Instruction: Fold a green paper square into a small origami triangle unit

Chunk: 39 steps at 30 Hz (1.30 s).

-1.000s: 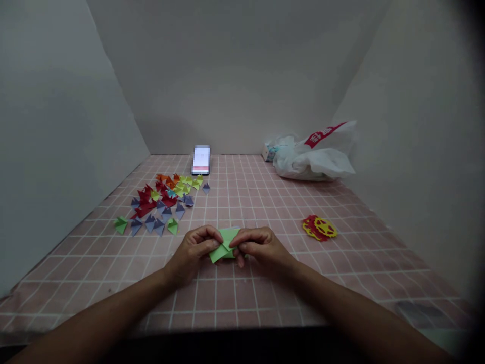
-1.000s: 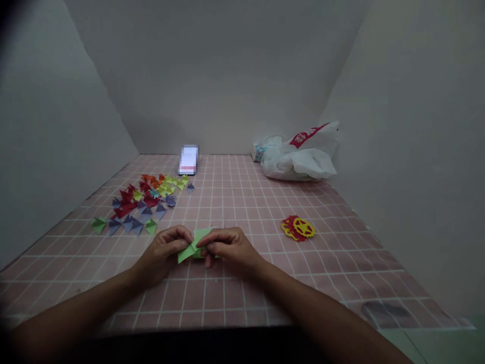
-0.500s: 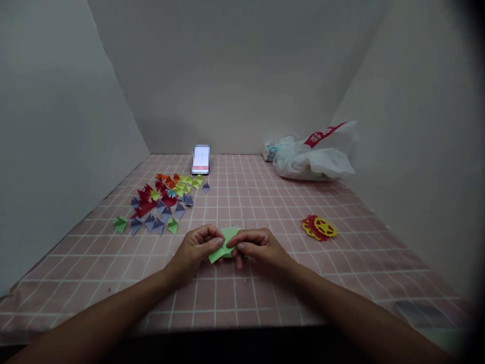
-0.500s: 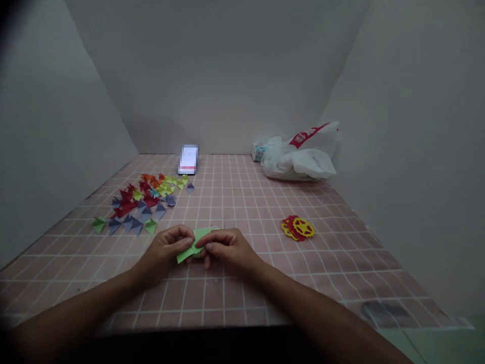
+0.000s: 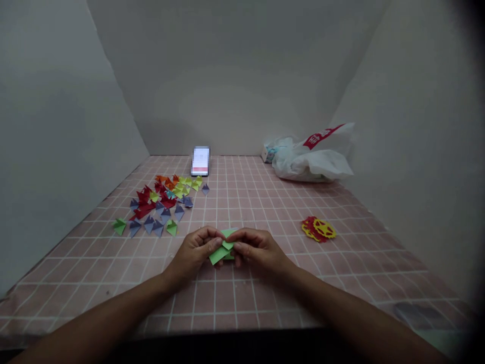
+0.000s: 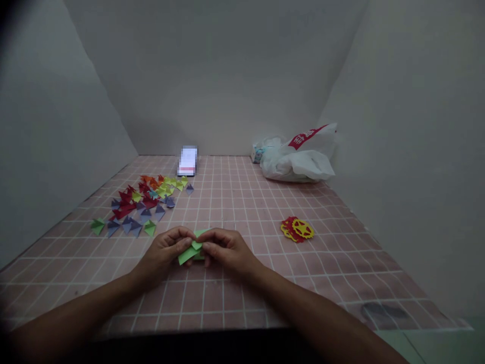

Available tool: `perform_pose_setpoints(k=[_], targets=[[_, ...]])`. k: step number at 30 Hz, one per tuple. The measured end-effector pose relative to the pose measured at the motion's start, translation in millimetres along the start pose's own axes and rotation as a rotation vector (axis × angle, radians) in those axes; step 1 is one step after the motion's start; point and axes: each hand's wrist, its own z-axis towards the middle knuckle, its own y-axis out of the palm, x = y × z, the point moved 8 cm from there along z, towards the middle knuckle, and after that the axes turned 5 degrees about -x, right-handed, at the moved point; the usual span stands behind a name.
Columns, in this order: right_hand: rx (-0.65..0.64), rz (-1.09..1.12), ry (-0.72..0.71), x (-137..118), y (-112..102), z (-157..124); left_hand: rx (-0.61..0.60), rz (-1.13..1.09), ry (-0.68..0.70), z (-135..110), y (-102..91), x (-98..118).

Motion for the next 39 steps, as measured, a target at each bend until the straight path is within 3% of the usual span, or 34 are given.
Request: perform_pose_setpoints(k=[6,11,18,25,39], targets=[[0.091,-0.043,0.001,-4,-7,2,-0.019,0.117,-0.003,-1,0.8,0],[0.058,-0.001,0.017,5,-6,3,-0.010,0.168,0.037,0,-0.4,4],[0.034,0.090,-0.012,10,-7,4,-0.004,0.076,0.053,-1,0.2,3],[0.029,0.128,-0.034,2,-3,4,-0.101,-0.131,0.012,0,7.5,-2],[-0.034,0.130,-0.060,-6,1,-2,-0.146,-0.233,-0.024,0,8.5,-8]])
